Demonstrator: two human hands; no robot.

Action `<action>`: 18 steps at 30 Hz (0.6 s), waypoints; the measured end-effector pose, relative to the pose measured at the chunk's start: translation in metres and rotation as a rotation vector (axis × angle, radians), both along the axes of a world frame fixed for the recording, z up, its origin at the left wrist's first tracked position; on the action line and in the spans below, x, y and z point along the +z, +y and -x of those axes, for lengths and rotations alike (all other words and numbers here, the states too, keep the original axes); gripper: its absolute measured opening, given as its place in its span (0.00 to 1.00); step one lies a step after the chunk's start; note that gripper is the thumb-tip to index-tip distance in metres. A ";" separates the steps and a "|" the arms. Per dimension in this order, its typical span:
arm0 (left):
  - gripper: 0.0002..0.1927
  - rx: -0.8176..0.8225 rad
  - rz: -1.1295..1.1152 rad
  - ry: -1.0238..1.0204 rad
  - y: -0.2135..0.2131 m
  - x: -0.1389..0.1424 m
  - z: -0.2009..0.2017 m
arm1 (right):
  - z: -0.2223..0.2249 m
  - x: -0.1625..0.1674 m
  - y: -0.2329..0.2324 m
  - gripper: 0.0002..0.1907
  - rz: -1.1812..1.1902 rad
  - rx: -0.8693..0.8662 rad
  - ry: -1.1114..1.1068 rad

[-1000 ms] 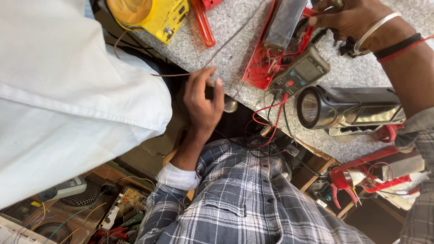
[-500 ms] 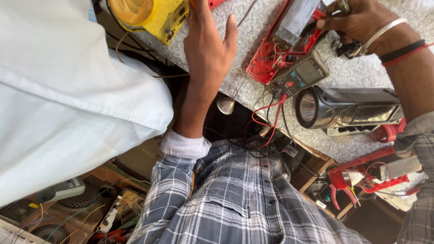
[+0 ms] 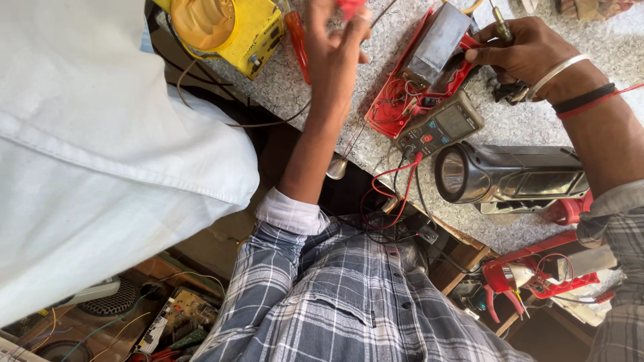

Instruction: The person disassembles a black handheld device using a screwdriver, removes the back cover, and manipulates internal components. They then reassemble the device and test it by turning it on, confirming the light functions.

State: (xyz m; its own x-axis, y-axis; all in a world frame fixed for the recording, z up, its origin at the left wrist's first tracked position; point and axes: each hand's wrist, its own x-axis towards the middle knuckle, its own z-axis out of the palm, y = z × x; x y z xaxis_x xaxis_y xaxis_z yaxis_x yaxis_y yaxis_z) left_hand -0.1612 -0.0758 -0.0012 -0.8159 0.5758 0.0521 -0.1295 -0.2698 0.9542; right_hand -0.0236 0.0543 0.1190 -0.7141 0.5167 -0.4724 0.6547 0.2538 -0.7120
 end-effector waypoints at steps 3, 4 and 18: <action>0.27 -0.174 -0.126 -0.175 0.010 -0.003 -0.018 | 0.001 -0.002 0.000 0.16 0.002 -0.003 0.000; 0.31 -0.208 -0.131 -0.155 0.013 -0.003 -0.028 | 0.001 -0.002 0.000 0.16 0.002 -0.010 -0.002; 0.46 -0.249 0.018 0.181 0.027 -0.009 -0.066 | -0.003 -0.001 0.000 0.16 0.043 -0.028 0.012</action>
State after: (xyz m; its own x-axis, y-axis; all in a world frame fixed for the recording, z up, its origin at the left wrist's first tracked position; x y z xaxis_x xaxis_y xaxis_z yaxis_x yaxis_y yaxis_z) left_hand -0.0955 -0.0490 -0.0098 -0.6280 0.7590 0.1716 -0.0173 -0.2342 0.9720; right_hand -0.0210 0.0540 0.1177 -0.7054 0.5157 -0.4862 0.6526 0.2048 -0.7295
